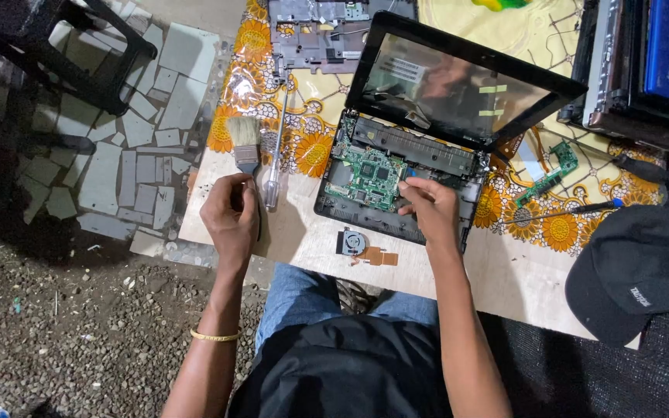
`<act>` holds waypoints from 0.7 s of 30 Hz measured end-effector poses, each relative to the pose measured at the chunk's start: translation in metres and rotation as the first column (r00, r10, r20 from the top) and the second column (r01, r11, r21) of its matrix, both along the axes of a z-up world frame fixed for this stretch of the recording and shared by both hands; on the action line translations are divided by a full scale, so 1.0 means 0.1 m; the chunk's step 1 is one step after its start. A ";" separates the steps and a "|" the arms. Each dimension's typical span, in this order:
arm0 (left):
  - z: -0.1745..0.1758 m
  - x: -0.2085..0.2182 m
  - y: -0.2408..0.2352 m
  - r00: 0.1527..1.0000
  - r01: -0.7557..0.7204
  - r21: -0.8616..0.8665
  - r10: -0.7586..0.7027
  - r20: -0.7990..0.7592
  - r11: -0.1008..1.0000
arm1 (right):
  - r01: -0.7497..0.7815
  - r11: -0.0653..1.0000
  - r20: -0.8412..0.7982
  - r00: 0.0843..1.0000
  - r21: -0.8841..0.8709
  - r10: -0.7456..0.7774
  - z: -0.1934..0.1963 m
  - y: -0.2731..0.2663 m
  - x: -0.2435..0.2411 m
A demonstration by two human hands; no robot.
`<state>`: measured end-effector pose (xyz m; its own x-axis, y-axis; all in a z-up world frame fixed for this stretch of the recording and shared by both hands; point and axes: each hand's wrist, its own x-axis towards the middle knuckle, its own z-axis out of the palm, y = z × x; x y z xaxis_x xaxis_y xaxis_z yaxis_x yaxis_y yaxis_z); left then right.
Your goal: The person handles a small circular component with an attached ribbon cable and places it onto the motherboard of an open laptop. They press and adjust the component to secure it in place.
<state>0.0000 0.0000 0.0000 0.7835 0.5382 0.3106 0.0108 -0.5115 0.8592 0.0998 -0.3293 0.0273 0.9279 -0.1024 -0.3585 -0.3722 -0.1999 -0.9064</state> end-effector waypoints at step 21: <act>-0.05 0.01 0.03 1.000 0.006 0.018 -0.007 0.017 1.000 | 0.006 0.958 0.065 0.998 0.287 -0.025 0.43 -0.01 0.41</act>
<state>0.0006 0.0026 -0.0053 0.7814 0.5274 0.3335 -0.0073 -0.5267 0.8500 0.1405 -0.3307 0.0703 0.9499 -0.0193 -0.3120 -0.3097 0.0767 -0.9477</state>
